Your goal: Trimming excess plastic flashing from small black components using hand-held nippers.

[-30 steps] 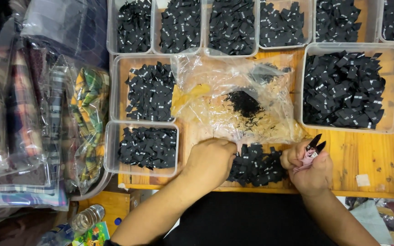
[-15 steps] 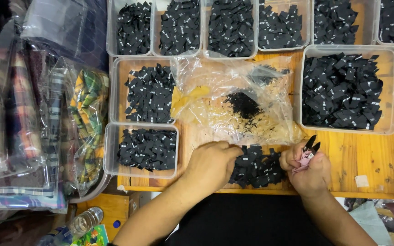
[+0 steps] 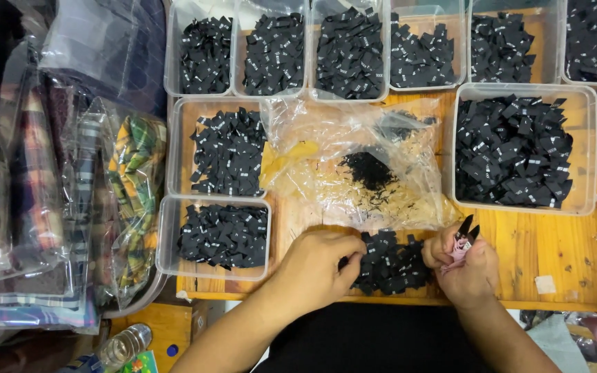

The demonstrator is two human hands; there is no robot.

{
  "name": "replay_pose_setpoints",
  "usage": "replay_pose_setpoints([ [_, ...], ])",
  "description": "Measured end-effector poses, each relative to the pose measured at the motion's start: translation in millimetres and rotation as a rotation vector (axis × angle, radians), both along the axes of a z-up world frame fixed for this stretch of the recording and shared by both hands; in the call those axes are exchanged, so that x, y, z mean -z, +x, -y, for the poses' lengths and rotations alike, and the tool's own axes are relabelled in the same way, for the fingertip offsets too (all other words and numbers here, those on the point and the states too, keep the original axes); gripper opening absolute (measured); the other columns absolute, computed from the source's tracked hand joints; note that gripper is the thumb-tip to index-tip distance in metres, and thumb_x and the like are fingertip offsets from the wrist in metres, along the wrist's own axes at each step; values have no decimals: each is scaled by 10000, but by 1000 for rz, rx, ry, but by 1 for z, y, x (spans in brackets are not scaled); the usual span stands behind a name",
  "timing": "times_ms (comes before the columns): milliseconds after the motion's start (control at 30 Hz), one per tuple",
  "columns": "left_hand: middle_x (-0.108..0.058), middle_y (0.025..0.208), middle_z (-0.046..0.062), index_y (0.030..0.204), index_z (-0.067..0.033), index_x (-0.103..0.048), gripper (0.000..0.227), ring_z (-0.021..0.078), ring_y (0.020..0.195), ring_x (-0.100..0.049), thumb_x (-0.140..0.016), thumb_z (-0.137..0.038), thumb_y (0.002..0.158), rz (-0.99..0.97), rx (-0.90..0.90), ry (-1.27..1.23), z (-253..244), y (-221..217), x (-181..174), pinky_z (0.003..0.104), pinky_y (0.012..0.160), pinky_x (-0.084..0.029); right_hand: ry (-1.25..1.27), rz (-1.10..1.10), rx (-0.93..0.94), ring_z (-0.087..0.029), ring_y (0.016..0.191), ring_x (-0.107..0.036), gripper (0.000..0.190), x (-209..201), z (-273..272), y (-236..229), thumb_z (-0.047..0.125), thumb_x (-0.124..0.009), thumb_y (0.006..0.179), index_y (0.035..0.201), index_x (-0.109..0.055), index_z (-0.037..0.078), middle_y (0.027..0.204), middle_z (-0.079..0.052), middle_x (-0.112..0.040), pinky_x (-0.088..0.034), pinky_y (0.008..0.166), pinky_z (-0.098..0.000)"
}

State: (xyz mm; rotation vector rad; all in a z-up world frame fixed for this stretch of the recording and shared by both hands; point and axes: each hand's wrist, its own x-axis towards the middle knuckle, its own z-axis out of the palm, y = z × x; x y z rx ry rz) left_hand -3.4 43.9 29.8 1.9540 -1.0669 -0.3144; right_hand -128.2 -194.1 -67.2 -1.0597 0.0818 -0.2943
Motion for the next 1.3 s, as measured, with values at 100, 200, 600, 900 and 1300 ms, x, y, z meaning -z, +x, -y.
replay_pose_setpoints([
  [100, -743, 861, 86, 920, -37, -716, 90, 253, 762, -710, -632, -26, 888, -98, 16, -36, -1, -1, -3, 372, 737, -563, -24, 3, 18, -125, 528, -307, 456, 0, 0, 1, 520, -457, 1075, 889, -523, 109, 668, 9, -370, -275, 490, -281],
  [200, -701, 855, 75, 983, -33, -756, 123, 163, 681, -636, -673, -51, 895, -268, -12, -41, 0, -3, -10, 290, 645, -547, -21, 16, 9, -121, 531, -299, 440, -3, -1, 2, 506, -451, 1081, 898, -527, 112, 664, 11, -365, -277, 495, -278],
  [600, -728, 844, 51, 949, -92, -736, 135, 94, 638, -547, -787, 21, 896, -505, -46, -421, -1, -11, -4, 231, 617, -492, 69, -728, -26, -151, 443, -313, 501, -42, -8, 1, 196, -235, 1111, 709, -518, 99, 550, -19, -454, -244, 393, -294],
  [900, -647, 784, -13, 962, -135, -653, 179, 101, 641, -526, -806, -82, 887, -435, -67, -292, 1, -15, -11, 237, 645, -485, -594, -444, -338, -101, 679, -628, 160, -84, -20, 18, 227, -712, 897, 986, -763, 105, 740, 23, -678, -544, 667, -267],
  [1300, -715, 977, 59, 1179, -66, -703, 271, 88, 751, -554, -645, 46, 939, -681, -102, -339, 5, -14, -13, 233, 688, -475, -86, -397, -176, -143, 412, -388, 82, -71, -35, 26, 64, -639, 956, 940, -607, -10, 514, -43, -424, -302, 379, -277],
])
